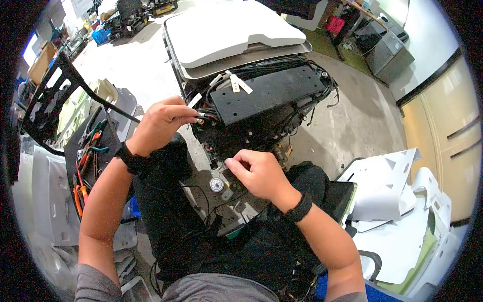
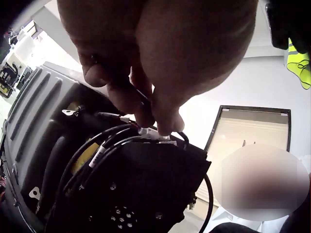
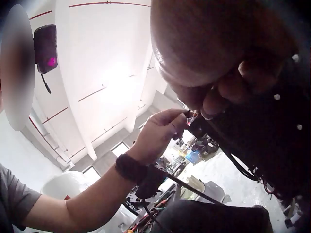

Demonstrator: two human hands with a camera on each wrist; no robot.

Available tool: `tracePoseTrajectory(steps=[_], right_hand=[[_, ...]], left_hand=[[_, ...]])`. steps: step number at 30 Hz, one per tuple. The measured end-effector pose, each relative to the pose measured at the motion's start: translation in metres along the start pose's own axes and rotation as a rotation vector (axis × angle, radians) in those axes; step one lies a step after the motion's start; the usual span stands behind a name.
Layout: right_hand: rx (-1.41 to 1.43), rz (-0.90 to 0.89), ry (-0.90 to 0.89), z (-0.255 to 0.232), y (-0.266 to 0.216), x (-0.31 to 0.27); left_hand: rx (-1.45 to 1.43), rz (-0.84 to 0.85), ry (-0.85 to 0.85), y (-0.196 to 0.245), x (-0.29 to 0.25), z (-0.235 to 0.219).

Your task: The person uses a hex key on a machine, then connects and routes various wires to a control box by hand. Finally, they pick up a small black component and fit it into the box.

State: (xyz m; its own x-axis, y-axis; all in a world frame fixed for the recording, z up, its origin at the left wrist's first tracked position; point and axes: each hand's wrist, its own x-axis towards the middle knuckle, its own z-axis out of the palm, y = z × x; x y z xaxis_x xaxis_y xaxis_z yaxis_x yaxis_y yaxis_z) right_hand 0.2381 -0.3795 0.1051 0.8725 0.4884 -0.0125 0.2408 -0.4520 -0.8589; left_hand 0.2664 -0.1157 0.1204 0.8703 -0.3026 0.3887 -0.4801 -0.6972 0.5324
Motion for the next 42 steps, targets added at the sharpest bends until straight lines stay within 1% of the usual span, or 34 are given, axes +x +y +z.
tracePoseTrajectory(steps=[2,5,11,15,18,20,24,26,27,29,30,32,38,40,41,42], right_hand=[[0.002,0.014,-0.006,0.001,0.002,-0.002],[0.021,0.043,-0.019,0.002,0.005,-0.004],[0.044,0.026,-0.034,0.002,0.012,-0.005],[0.036,0.024,-0.030,0.001,0.016,-0.005],[0.034,0.031,-0.033,0.002,0.017,-0.005],[0.034,0.036,-0.041,0.003,0.016,-0.004],[0.026,0.056,-0.053,0.005,0.014,-0.003],[0.022,0.054,-0.055,0.005,0.013,-0.003],[0.032,0.054,-0.058,0.005,0.012,-0.003],[0.038,0.058,-0.063,0.004,0.012,-0.004],[0.042,0.058,-0.067,0.004,0.012,-0.005],[0.041,0.057,-0.074,0.003,0.012,-0.005],[0.062,0.077,-0.073,0.000,0.002,0.002],[0.040,-0.056,-0.002,0.001,-0.004,0.008],[0.039,-0.055,-0.004,0.002,-0.010,0.013],[0.033,-0.149,0.082,0.003,-0.017,0.017]], left_hand=[[0.020,0.064,0.095,-0.004,-0.001,0.006],[0.000,0.068,0.062,-0.004,-0.002,0.009],[0.021,0.084,0.092,-0.005,0.002,0.012],[0.004,0.076,0.084,-0.009,0.003,0.010],[-0.018,0.055,0.054,-0.009,0.004,0.009],[-0.002,0.087,0.025,-0.011,0.006,0.007],[0.038,0.093,-0.005,-0.010,0.010,0.004],[0.042,0.165,0.009,-0.012,0.013,0.004],[0.039,0.163,0.011,-0.013,0.015,0.004],[0.108,0.258,0.024,-0.017,0.018,0.006],[0.104,0.256,0.027,-0.018,0.020,0.006],[0.115,0.317,0.005,-0.021,0.022,0.006],[0.066,0.355,0.038,-0.026,0.022,0.008],[0.052,0.358,0.032,-0.027,0.022,0.008],[0.038,0.363,0.026,-0.028,0.022,0.008],[0.036,0.362,0.027,-0.028,0.022,0.008]])
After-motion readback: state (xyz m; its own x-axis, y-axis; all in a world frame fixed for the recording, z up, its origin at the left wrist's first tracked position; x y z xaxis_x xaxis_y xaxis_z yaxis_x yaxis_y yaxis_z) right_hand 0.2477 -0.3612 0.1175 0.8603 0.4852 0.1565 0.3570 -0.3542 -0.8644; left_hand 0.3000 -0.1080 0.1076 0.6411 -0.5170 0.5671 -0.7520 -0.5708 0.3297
